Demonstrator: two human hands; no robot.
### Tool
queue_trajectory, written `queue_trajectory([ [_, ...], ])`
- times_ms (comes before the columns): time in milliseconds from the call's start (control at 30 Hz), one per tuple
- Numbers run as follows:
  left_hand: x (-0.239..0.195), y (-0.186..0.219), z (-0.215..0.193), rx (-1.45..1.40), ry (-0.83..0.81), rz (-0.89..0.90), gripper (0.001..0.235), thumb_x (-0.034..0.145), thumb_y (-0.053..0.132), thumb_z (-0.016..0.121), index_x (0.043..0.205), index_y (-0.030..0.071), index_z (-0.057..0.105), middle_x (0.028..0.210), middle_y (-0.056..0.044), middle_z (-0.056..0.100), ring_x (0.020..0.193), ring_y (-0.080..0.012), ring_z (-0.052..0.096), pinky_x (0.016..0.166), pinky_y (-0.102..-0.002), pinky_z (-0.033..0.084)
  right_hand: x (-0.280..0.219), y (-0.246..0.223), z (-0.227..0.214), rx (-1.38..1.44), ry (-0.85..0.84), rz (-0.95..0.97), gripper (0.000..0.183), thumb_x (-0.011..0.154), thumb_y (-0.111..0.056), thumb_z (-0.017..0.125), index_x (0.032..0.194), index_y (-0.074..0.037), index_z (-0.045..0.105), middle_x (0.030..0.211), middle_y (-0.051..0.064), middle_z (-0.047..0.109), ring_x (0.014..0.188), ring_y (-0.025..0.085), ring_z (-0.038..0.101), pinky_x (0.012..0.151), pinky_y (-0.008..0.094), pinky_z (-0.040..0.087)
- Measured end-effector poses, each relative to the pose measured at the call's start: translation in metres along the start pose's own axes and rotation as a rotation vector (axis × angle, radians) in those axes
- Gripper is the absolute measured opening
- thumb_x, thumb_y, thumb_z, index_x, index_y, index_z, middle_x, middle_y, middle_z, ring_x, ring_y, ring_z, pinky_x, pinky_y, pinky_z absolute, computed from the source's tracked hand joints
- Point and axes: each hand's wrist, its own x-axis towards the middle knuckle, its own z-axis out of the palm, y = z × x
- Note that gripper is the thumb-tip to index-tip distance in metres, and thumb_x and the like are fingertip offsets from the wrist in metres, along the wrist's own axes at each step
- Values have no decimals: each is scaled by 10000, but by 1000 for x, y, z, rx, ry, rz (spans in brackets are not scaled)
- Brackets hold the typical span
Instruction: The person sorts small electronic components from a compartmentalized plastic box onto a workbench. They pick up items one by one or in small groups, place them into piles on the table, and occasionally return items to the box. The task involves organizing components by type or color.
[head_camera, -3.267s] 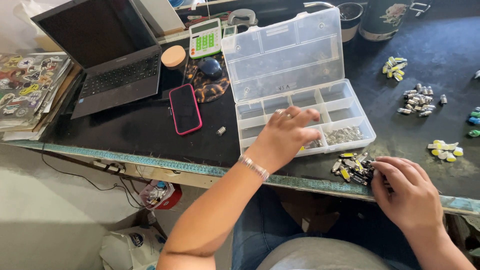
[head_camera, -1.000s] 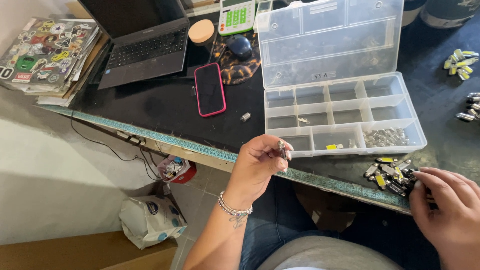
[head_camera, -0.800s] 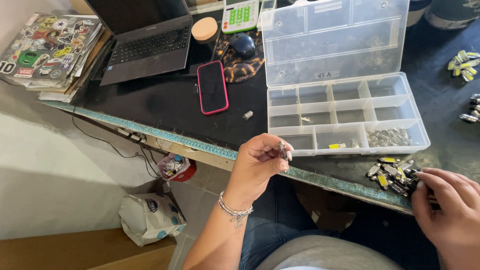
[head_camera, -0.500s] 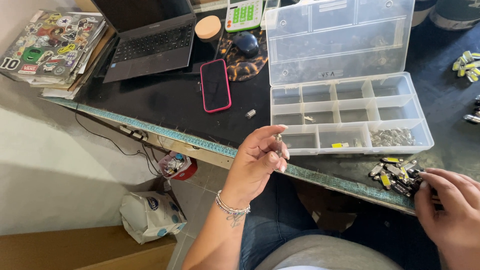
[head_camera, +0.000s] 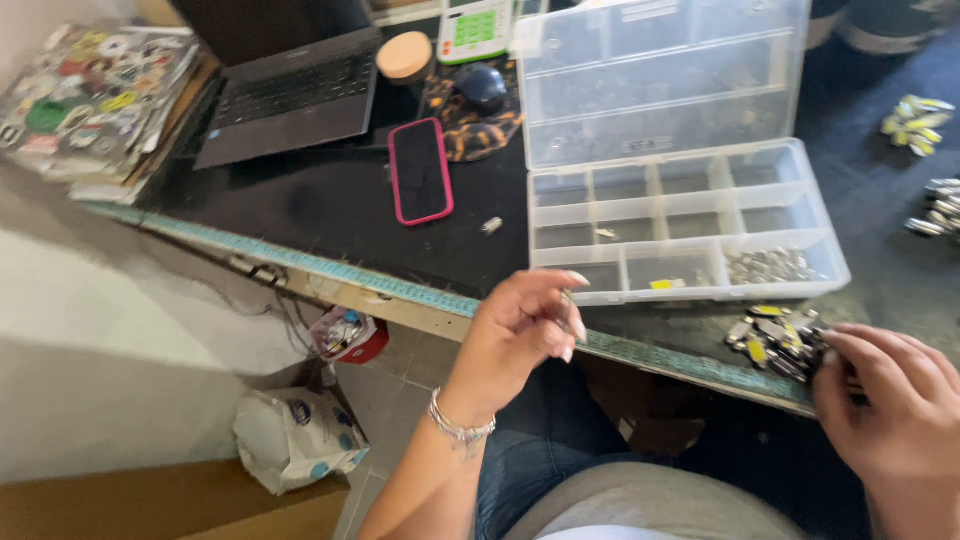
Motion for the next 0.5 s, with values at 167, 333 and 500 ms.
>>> queue_trajectory([
  [167,-2,30,69,431,-269,113,288,1101,331,485,1238,123,631,1174,-89,711,1031,-192,741,971,-329,628,3,-1,-3,-102,-1,19,155,1035,0,719,1180,-3,772,1249,141,766,1113,304,712,1124,422,547],
  [333,-19,38,83,330,-499,287,101,1173,130,448,1218,78,521,1241,-148,661,1170,-311,710,1093,-443,633,6,-4,-5,-92,-11,1,175,1003,23,722,1169,-6,767,1232,144,759,1089,311,714,1106,435,559],
  [500,-44,39,82,15,-507,210,136,1139,133,476,1034,60,429,1052,-160,552,964,-349,591,939,-488,571,2,-1,-6,-99,0,-3,161,1029,17,726,1181,12,780,1246,167,767,1118,342,714,1117,450,550],
])
